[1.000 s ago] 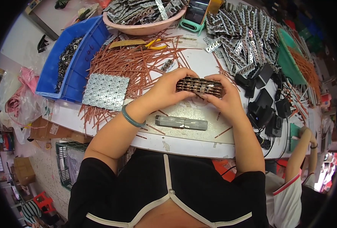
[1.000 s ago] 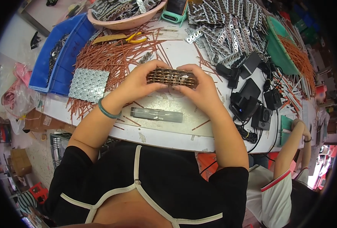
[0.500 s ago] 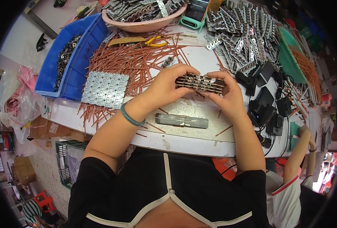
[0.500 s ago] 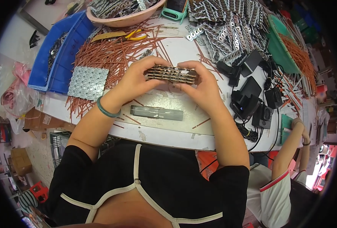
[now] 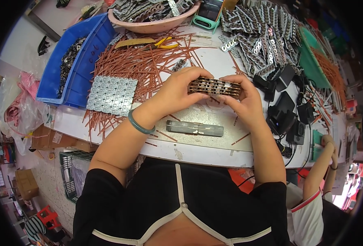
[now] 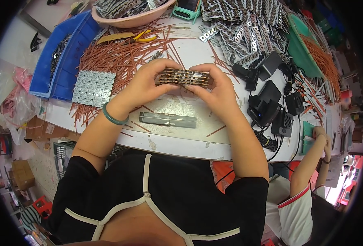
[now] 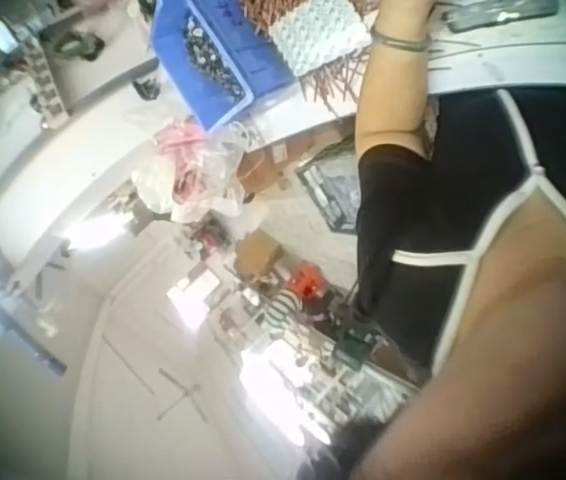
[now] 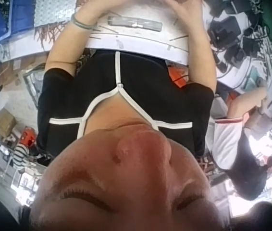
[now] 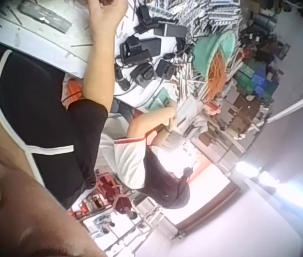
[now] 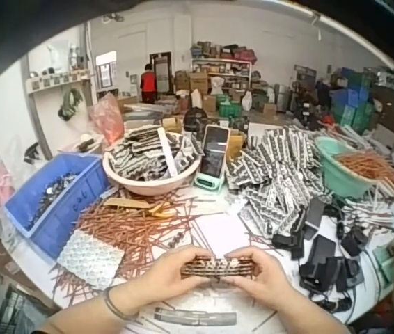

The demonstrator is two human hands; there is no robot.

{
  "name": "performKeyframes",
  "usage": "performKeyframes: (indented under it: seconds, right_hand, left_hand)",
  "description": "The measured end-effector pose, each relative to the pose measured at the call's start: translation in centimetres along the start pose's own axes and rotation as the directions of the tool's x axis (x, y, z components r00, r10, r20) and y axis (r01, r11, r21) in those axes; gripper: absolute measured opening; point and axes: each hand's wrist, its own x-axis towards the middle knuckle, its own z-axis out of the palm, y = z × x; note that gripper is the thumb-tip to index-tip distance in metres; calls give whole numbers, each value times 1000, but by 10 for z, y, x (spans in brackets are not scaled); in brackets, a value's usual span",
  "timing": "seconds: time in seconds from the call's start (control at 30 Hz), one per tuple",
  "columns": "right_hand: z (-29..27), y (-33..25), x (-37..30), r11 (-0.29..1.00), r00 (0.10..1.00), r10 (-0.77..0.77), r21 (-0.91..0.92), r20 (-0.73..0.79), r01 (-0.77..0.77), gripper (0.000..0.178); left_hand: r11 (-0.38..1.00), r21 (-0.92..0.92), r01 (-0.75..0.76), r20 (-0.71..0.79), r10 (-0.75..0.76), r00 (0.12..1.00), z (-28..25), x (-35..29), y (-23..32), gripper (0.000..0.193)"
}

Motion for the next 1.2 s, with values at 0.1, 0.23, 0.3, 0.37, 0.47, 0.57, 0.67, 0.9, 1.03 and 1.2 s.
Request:
performKeyframes:
  seconds: [0.1,0.23,0.3,0.37,0.47,0.57,0.67,0.9,1.03,1.2]
  right_hand:
    - [1,3,-1,998,999,-45,-42,-1,45,40]
    - [3,2,-1,991,998,-70,-116,2,70,40]
    - [5,0,-3,1000,1000,11,24,7,-11,40]
    - [6,-2,-4,996,1000,24,81,7,-25,39]
    - [8,-6,-3,978,985,163,126,49,-168,35]
    - [9,-5,-5,956,961,271,102,56,-275,40]
    - [7,-2,-5,961,967,253,107,25,-254,58]
    - [8,9,2,888,927,372,275,37,-368,70]
    - [8,11,3,875,925,374,305,71,-377,73]
    - [4,13,3,868,925,370,323,89,-378,78]
  left_hand:
    - [925,327,-194,-23,213,977,-4,1,0,51]
    - [826,500,-259,-77,340,937,2,-1,19,62]
    - [771,593,-232,-27,307,951,6,-3,27,67]
    - [810,551,-203,21,229,973,10,-4,27,63]
    - [964,262,-43,49,31,998,15,-9,12,55]
    - [813,-442,379,215,-314,925,13,-8,8,41]
    - [247,-748,616,519,-361,775,9,-3,-6,34]
    - [72,-763,642,573,-384,724,9,-3,-14,39]
    - [69,-756,650,588,-365,722,7,-5,-14,39]
    - [93,-756,648,586,-346,733,9,-3,-14,40]
